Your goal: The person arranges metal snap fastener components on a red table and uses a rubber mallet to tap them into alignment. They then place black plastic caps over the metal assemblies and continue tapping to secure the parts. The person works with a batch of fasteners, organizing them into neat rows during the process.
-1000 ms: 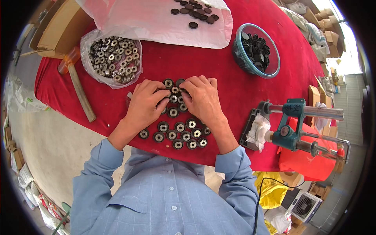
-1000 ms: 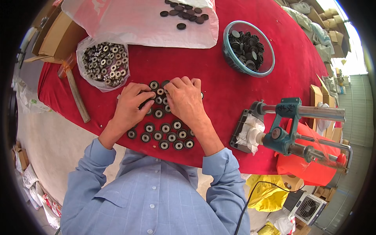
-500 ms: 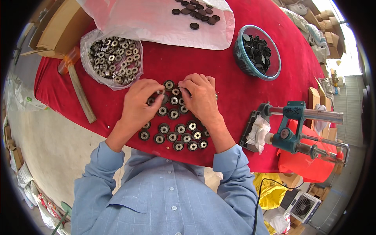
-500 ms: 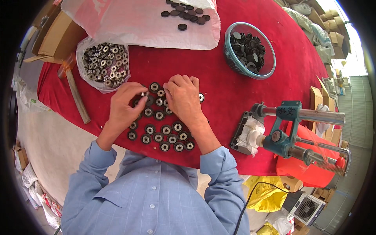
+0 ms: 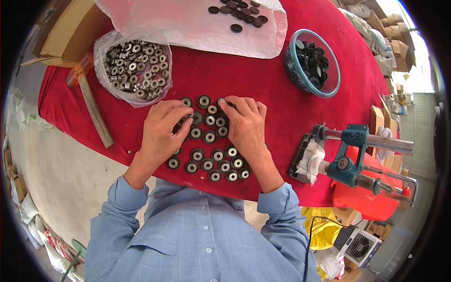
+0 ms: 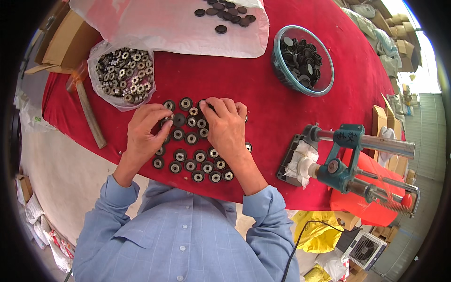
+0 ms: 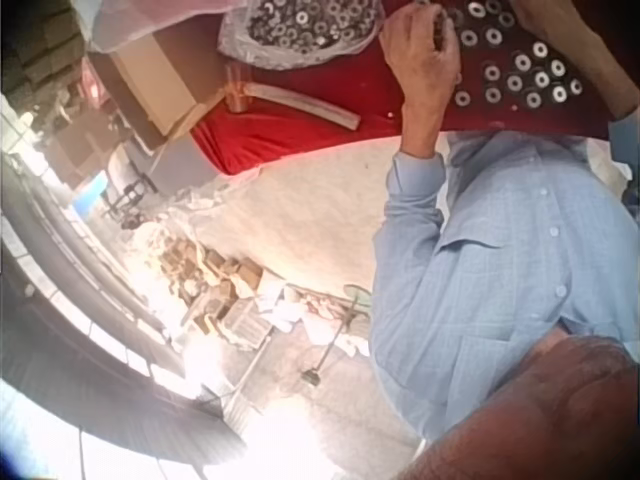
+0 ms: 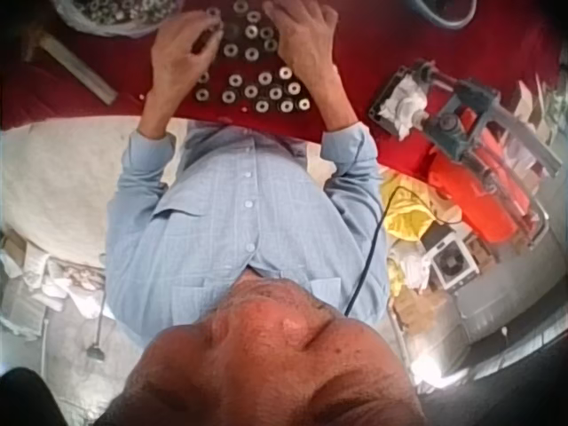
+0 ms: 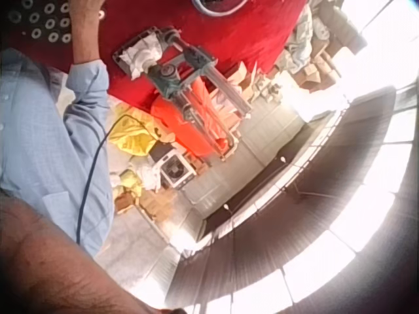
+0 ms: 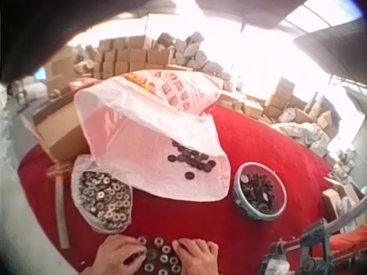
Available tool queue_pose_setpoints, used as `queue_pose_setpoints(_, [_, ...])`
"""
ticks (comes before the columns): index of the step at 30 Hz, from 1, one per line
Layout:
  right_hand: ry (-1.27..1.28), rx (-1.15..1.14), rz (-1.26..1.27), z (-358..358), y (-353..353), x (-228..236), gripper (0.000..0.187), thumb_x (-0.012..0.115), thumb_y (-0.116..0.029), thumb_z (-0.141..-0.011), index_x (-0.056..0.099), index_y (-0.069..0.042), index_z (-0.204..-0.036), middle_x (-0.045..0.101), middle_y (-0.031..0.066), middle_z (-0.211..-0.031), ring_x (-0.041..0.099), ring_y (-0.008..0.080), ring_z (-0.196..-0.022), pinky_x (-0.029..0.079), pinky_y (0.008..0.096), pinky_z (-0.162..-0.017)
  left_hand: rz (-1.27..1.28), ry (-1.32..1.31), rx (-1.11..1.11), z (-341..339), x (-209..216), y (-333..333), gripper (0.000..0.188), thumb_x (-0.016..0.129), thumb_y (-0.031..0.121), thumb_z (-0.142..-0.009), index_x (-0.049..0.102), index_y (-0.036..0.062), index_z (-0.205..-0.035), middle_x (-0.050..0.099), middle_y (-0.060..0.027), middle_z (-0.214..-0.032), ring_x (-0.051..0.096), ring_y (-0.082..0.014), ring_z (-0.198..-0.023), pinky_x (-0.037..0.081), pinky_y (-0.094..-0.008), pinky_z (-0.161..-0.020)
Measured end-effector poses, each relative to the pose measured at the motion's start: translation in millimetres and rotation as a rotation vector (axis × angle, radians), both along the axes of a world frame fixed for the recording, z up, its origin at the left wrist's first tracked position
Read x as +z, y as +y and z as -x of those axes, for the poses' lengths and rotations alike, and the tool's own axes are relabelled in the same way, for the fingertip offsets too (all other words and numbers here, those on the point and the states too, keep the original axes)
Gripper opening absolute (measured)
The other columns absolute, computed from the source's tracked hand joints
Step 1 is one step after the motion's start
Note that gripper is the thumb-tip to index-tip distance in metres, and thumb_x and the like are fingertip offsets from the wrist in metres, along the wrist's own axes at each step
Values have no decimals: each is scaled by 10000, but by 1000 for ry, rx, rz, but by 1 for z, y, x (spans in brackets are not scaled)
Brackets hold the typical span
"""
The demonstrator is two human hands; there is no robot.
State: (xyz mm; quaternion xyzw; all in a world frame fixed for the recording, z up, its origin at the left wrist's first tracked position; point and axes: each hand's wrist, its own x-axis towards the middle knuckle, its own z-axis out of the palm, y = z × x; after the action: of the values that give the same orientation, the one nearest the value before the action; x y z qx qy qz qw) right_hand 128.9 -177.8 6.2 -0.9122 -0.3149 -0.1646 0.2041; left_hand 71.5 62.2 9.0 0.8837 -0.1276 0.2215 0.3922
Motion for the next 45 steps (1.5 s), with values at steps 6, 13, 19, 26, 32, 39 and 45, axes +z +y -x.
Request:
queue_pose_setpoints(6, [-32,-1,9,1,-2,-5,366,729,-36,-833,792,-80,-1191,709,13,-1216,652,213,-1094,424,450,-977,-38,12,-27,2,-4,-4,307,850,4,-798,744,78,-1076,728,-61,-1065,696,-280,-973,524,-426,-837])
queue_pose_setpoints(13, [-81,-50,162,15,10,0,438,723,-11,-823,765,-64,-1256,693,15,-1308,656,210,-1155,425,449,-1005,-80,-3,-33,-2,-6,-8,277,847,7,-799,745,76,-1046,724,-42,-1047,690,-270,-953,515,-427,-824])
queue_pose_setpoints(19, [-51,-57,147,19,4,-1,421,710,-52,-856,750,-32,-1274,673,69,-1345,612,246,-1226,406,478,-1015,-124,53,-49,-3,-7,-9,269,856,9,-804,766,72,-1049,744,-52,-1053,707,-273,-985,521,-422,-863])
queue_pose_setpoints(26, [-36,-133,153,-24,15,-4,556,732,-14,-822,707,-86,-1373,638,68,-1407,589,274,-1251,398,496,-1044,-170,14,-96,-9,-16,-9,215,846,27,-830,789,66,-1033,728,-47,-1033,684,-262,-947,510,-432,-829])
queue_pose_setpoints(32, [95,-36,-117,-9,11,2,383,734,-31,-841,772,-91,-1216,698,56,-1219,658,264,-1108,460,467,-976,-233,25,-146,-4,-13,-4,273,816,18,-858,796,56,-1127,741,-65,-1131,681,-292,-1022,508,-444,-861])
queue_pose_setpoints(39, [163,-3,-144,7,19,-2,202,789,-69,-888,791,-111,-1085,732,15,-1056,698,246,-988,486,444,-885,-451,15,-206,12,-5,1,440,700,-16,-860,749,32,-1294,689,-95,-1315,638,-327,-1213,482,-505,-1022])
queue_pose_setpoints(45, [149,8,-142,1,25,-2,188,823,-90,-864,769,-118,-1042,727,8,-1033,692,246,-969,477,451,-869,-521,1,-181,15,-6,-1,462,670,-8,-861,734,7,-1318,671,-100,-1341,624,-319,-1250,464,-508,-1059])
